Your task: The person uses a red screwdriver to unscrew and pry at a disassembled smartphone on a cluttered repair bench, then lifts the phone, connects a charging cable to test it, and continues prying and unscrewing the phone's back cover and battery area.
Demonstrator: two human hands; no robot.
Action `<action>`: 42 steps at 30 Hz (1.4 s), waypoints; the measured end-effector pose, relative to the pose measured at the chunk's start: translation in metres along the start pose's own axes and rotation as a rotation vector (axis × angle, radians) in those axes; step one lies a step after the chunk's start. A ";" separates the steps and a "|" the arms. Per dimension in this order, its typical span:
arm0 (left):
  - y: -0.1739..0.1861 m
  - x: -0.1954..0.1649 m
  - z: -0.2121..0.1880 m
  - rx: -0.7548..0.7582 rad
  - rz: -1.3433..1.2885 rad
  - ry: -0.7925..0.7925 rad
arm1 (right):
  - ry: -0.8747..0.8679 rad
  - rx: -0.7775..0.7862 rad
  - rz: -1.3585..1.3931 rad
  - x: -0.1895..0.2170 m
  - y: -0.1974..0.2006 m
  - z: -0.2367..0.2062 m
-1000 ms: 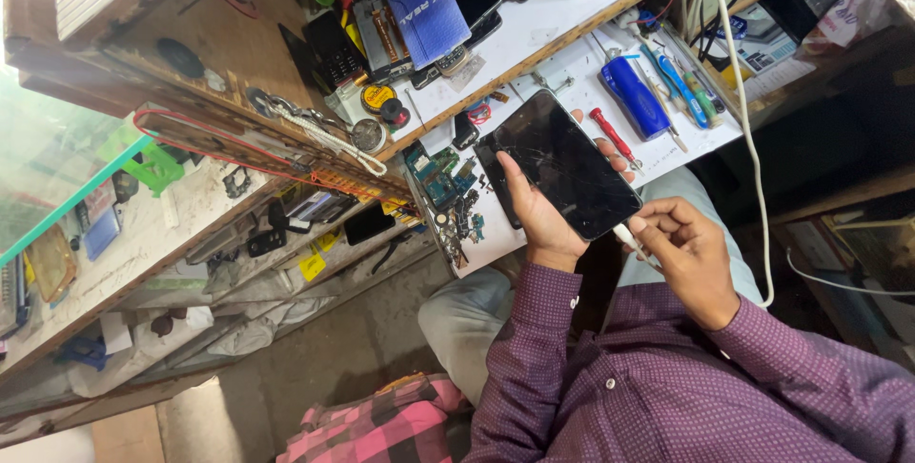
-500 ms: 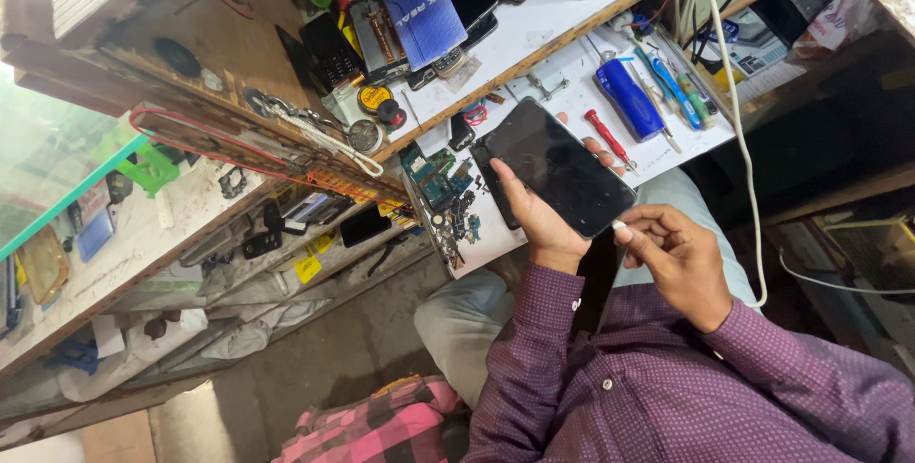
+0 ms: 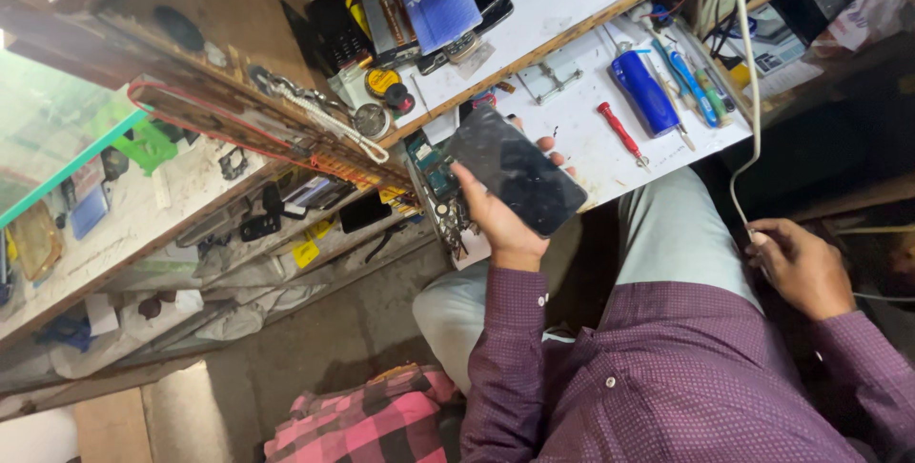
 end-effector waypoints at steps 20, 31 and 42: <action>0.008 0.058 -0.005 -0.062 0.153 0.096 | 0.633 0.443 0.244 0.258 -0.136 -0.022; 0.000 0.050 -0.003 0.139 0.531 0.056 | 0.106 0.731 0.828 0.210 -0.155 -0.001; -0.002 0.026 -0.002 0.084 0.718 0.010 | -0.028 0.766 1.212 0.185 -0.152 0.025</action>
Point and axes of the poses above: each hand's wrist, its own z-axis towards the middle knuckle, its own y-axis out of the back of the hand, x = y × z, the point moved 10 cm from there along z, towards the middle knuckle, and after that the axes turned 12 degrees about z, right-handed, at the moved point
